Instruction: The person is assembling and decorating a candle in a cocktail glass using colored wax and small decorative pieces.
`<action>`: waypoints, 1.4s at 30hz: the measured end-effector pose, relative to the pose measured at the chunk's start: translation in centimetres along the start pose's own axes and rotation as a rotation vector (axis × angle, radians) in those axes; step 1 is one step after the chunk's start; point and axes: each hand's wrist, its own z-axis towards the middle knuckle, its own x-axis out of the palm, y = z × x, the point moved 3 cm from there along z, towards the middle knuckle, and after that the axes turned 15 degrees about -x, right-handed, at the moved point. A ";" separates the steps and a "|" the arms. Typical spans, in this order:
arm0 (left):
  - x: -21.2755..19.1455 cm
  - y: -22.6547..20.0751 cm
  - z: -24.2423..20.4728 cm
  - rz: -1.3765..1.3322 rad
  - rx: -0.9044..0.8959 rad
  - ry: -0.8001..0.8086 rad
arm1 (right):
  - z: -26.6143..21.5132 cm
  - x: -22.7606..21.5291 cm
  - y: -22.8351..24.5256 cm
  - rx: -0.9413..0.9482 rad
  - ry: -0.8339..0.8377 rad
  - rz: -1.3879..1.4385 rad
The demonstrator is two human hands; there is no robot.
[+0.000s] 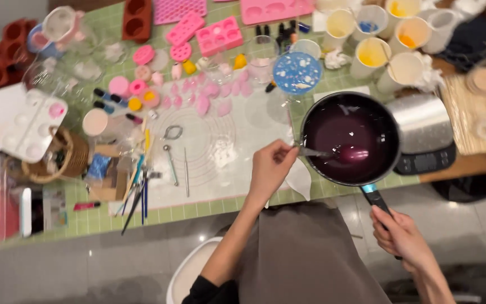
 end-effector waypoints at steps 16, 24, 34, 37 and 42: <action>-2.8 8.4 -3.6 0.194 -0.264 0.076 | -0.2 4.4 -9.9 -0.064 -0.020 0.015; 0.4 7.0 0.7 0.126 -0.223 0.091 | 4.8 1.6 -5.7 -0.120 -0.018 -0.045; 5.5 6.5 7.6 0.143 -0.110 -0.026 | 12.6 -3.0 0.3 -0.155 0.083 -0.104; 6.8 6.9 8.5 0.159 -0.144 -0.051 | 13.8 -3.7 1.3 -0.136 0.103 -0.131; 8.2 7.5 8.9 0.216 -0.124 -0.091 | 15.2 -4.9 1.4 -0.073 0.128 -0.151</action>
